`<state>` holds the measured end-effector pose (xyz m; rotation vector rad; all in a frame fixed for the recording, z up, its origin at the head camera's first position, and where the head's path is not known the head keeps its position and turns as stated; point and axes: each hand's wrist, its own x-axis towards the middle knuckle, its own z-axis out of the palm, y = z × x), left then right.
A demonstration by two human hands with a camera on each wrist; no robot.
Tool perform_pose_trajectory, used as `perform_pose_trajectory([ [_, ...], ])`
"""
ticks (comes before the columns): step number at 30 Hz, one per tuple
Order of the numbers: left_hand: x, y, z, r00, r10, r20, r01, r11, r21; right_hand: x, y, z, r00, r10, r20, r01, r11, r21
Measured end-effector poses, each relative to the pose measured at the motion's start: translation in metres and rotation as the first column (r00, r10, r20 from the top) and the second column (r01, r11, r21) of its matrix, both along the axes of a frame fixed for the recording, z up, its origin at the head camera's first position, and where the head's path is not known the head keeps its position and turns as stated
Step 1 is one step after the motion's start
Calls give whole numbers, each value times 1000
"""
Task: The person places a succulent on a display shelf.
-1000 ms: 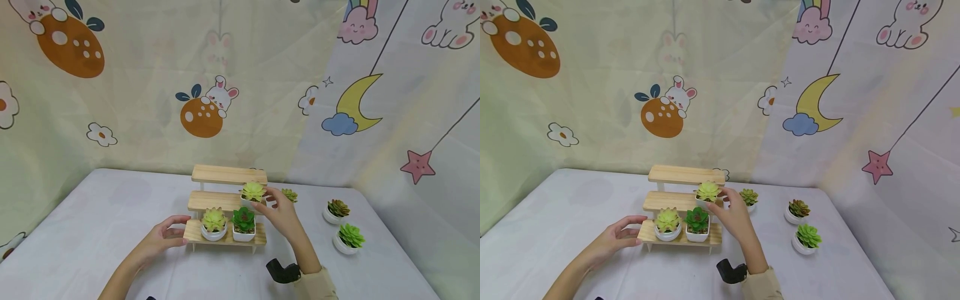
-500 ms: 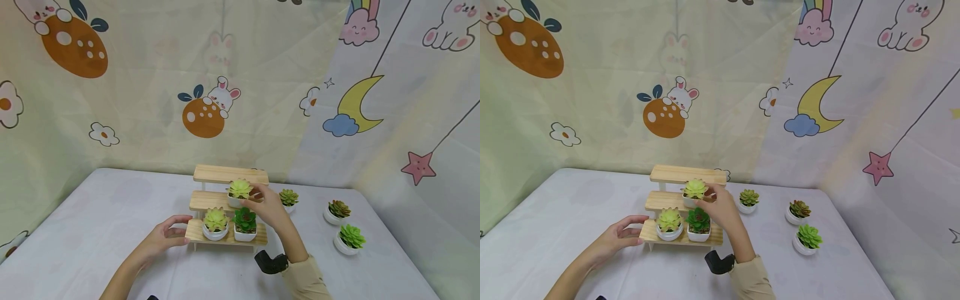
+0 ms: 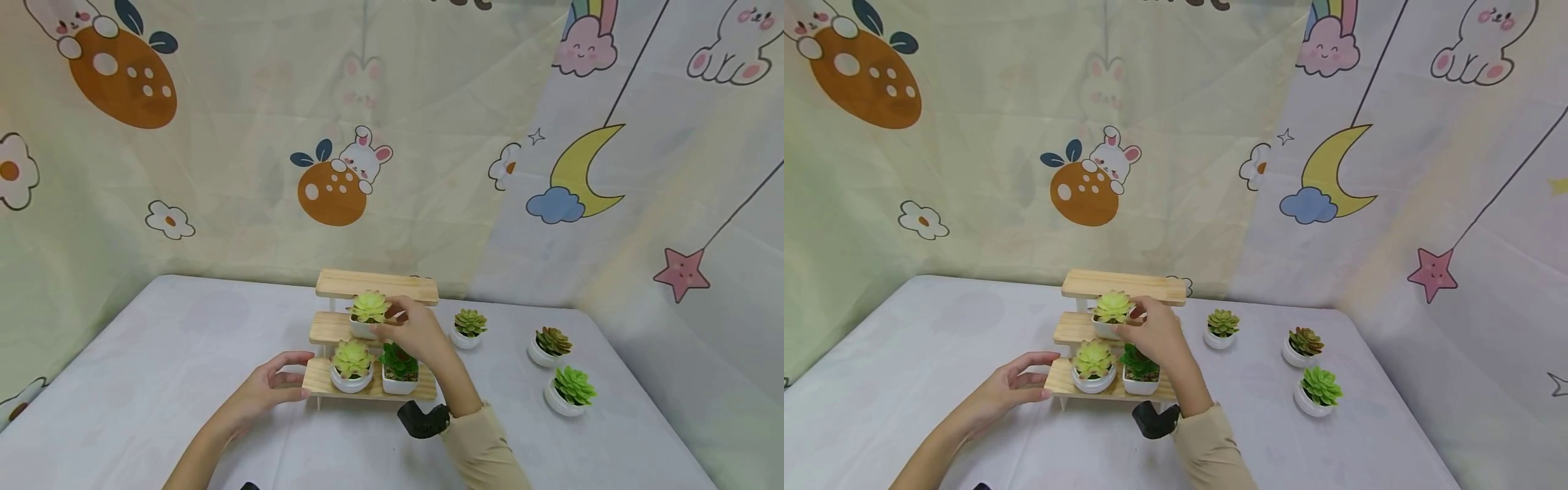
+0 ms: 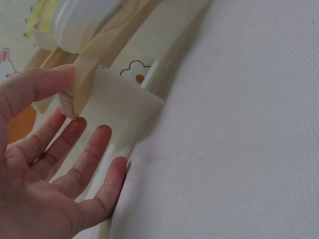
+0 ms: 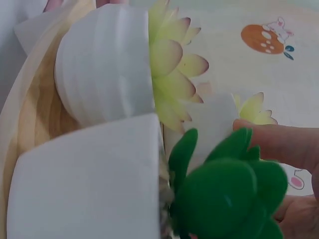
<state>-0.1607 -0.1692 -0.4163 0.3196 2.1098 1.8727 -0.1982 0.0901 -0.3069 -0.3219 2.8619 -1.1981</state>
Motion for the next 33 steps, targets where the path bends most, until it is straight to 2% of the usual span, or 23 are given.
perform_pose_trajectory([
  [16, -1, 0, 0, 1000, -3, -13, 3, 1000, -9, -1, -14, 1, 998, 56, 21, -55, 998, -41],
  [33, -1, -1, -2, 1000, 9, -3, -9, 1000, -17, 1, -13, -3, 997, 41, 64, -34, 994, -102],
])
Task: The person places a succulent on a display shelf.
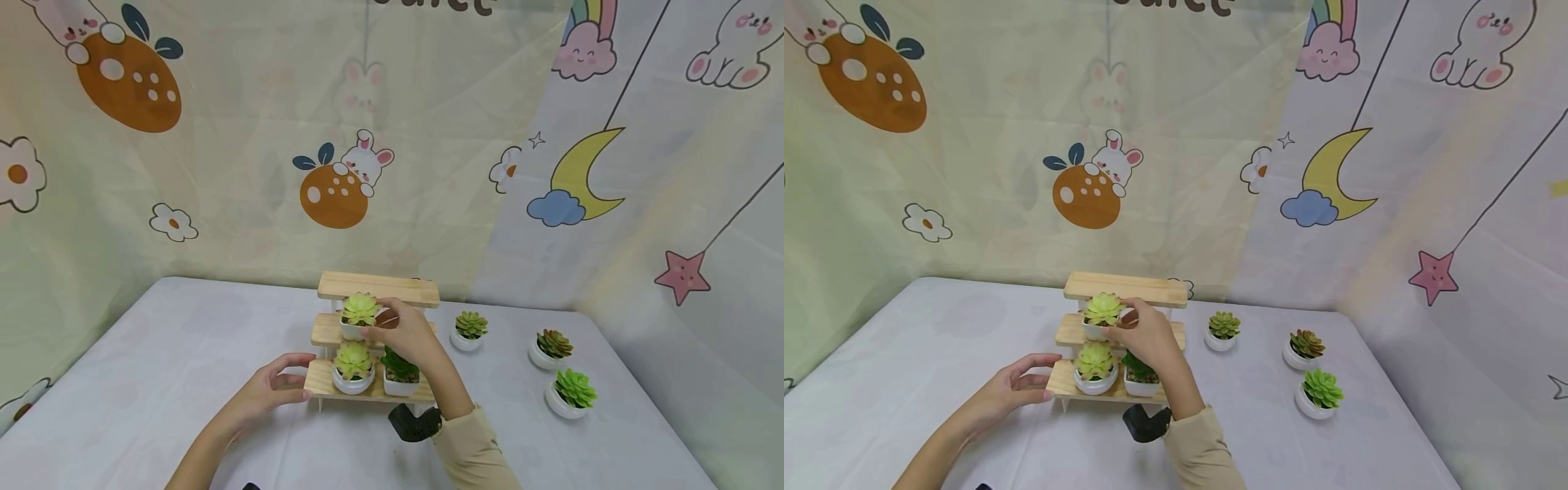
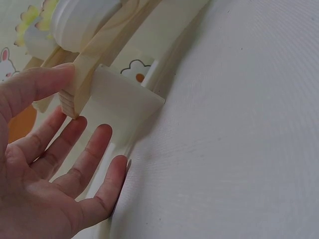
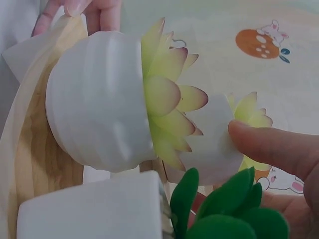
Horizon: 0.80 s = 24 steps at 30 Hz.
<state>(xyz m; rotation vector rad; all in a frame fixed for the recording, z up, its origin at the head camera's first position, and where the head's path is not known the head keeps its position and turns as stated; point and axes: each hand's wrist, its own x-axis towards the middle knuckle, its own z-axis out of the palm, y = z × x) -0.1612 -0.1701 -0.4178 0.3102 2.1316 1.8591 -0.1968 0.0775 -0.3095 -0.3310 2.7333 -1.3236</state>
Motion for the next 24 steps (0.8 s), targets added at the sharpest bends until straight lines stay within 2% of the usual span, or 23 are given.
perform_pose_trajectory([
  [12, 0, 0, 1, 1000, 1, 6, -1, 1000, 4, -2, 0, -2, 1000, 0, -4, 0, 1000, -15],
  [18, 0, 0, 0, 1000, 2, 5, -2, 1000, 4, -1, 5, -4, 1000, 16, 13, -15, 998, -64],
  [24, 0, 1, 1, 1000, 1, 3, -1, 1000, 4, 6, 15, -8, 1000, 16, -1, -16, 989, -146],
])
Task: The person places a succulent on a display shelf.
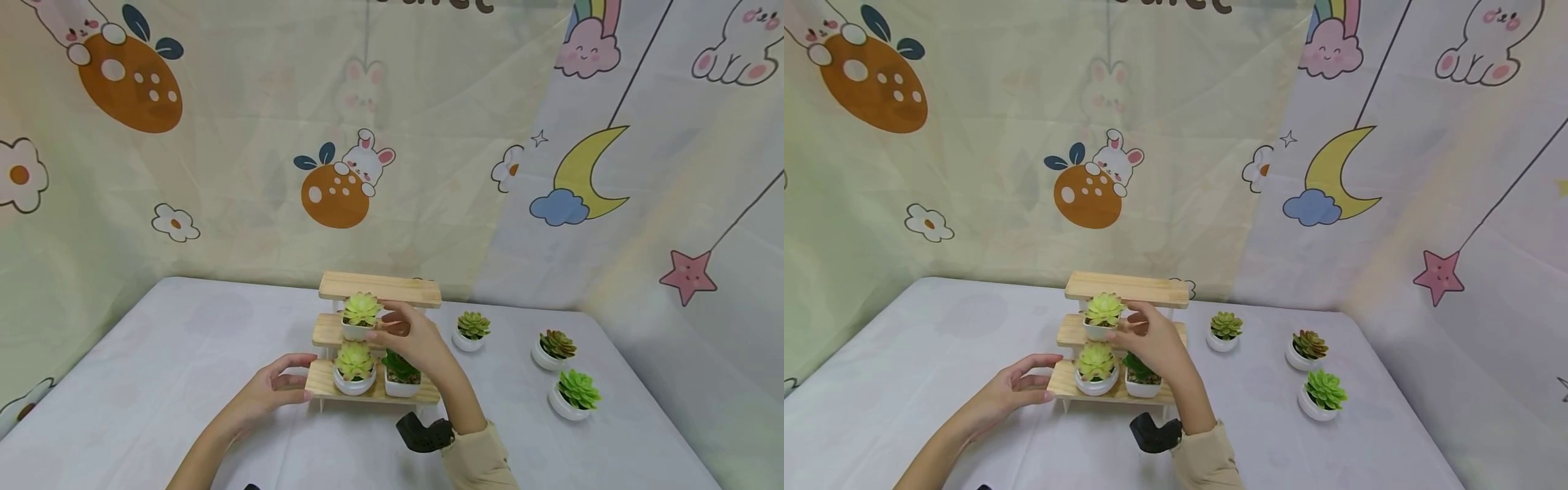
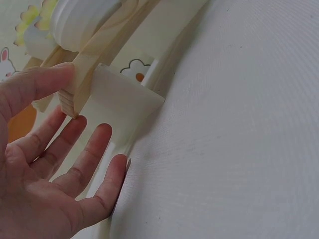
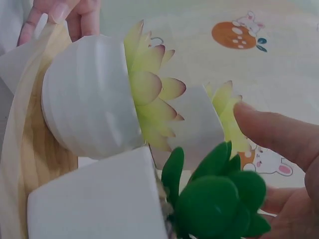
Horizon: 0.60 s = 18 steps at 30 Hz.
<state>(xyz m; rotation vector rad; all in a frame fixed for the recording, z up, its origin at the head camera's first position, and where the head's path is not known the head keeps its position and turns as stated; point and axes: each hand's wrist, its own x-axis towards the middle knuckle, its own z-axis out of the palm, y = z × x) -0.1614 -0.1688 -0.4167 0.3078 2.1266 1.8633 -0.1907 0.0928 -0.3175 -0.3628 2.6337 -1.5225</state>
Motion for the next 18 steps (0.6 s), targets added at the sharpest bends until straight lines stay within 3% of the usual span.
perform_pose_trajectory([
  [12, 1, 0, -1, 1000, 0, -8, 0, 1000, 1, 8, 31, -3, 989, -136, -57, 121, 971, -208],
  [18, 1, 0, 0, 1000, 10, 3, -10, 1000, 1, 6, 49, -5, 975, -216, -53, 198, 952, -235],
])
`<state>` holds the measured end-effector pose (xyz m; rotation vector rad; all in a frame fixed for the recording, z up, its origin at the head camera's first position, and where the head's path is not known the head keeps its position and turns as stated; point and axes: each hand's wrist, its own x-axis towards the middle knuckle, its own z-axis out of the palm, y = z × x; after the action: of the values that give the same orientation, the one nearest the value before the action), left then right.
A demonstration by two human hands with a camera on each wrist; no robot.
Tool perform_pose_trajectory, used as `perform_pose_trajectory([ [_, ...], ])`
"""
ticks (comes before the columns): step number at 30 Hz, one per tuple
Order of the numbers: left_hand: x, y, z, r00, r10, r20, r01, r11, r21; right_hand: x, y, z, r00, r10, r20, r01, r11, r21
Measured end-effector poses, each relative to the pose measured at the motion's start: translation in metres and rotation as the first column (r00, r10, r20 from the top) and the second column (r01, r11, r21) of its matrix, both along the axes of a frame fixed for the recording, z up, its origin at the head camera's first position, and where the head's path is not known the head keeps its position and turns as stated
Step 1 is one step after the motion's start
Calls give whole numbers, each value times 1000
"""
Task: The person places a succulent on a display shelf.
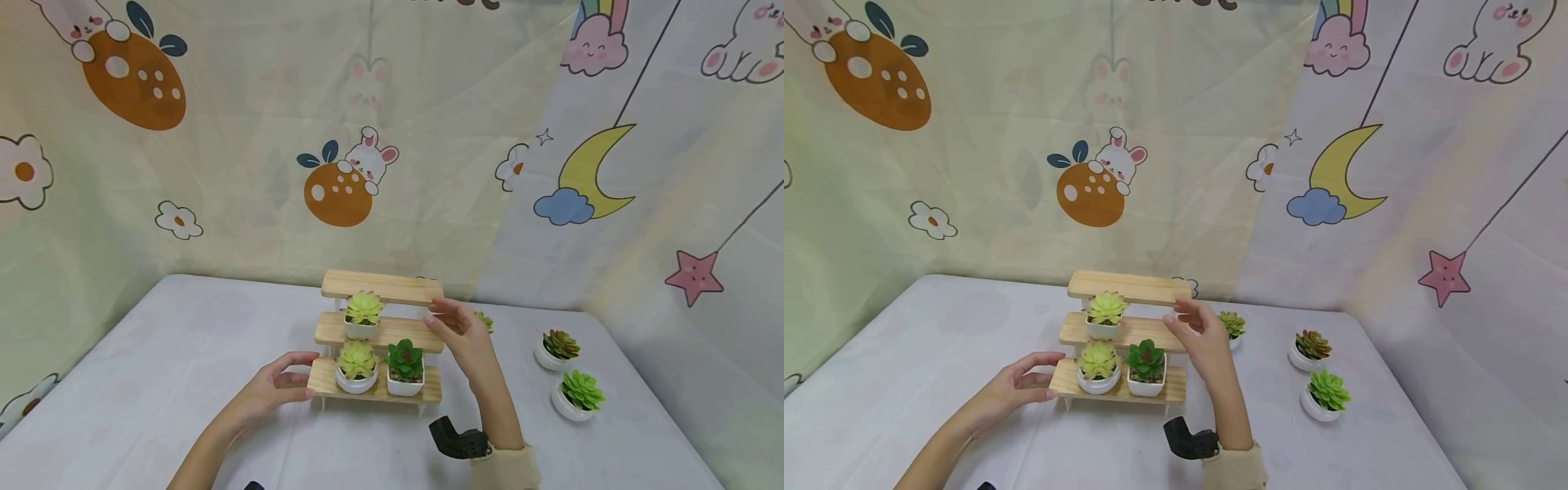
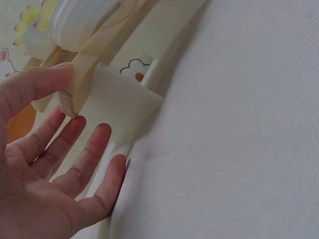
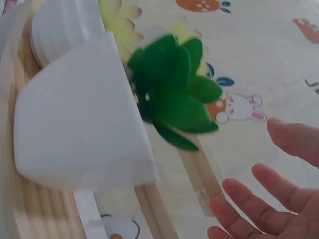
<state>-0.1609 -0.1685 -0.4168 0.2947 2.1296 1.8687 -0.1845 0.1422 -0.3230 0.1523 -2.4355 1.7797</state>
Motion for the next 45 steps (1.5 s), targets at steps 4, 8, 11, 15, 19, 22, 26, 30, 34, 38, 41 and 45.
perform_pose_trajectory([
  [4, 0, 0, 0, 1000, -1, 4, 1, 1000, 2, -2, 10, -1, 998, -61, 0, 61, 998, 31],
  [8, 0, -1, 1, 1000, -7, -5, 7, 1000, 3, -6, 19, -2, 994, -109, 5, 109, 992, 58],
  [11, 0, -1, 1, 1000, -8, -5, 8, 1000, 3, -8, 28, -5, 990, -140, 7, 139, 988, 66],
  [15, 0, -1, 1, 1000, 0, 4, 0, 1000, -2, -12, 40, -11, 985, -173, 6, 172, 983, 68],
  [19, 0, 0, 2, 1000, 7, 11, -7, 1000, -6, -18, 52, -20, 977, -214, 16, 212, 974, 75],
  [22, 0, 0, 2, 1000, 7, 17, -7, 1000, -6, -22, 59, -27, 968, -250, 18, 247, 964, 98],
  [26, -1, 0, 3, 1000, 10, 25, -10, 1000, -10, -25, 67, -36, 958, -285, 16, 281, 952, 126],
  [30, 0, 0, 3, 999, 14, 30, -13, 1000, -16, -28, 72, -44, 956, -292, 33, 285, 948, 145],
  [34, 0, 0, 3, 999, 11, 35, -11, 1000, -16, -30, 78, -51, 954, -284, 100, 267, 951, 155],
  [38, 0, 0, 3, 999, 12, 37, -11, 1000, -17, -32, 83, -58, 947, -280, 158, 257, 954, 152],
  [41, -1, 0, 3, 999, 13, 36, -13, 1000, -18, -35, 85, -65, 940, -288, 184, 263, 953, 147],
  [45, -1, 0, 3, 999, 8, 35, -8, 1000, -15, -40, 86, -74, 927, -293, 235, 267, 954, 136],
])
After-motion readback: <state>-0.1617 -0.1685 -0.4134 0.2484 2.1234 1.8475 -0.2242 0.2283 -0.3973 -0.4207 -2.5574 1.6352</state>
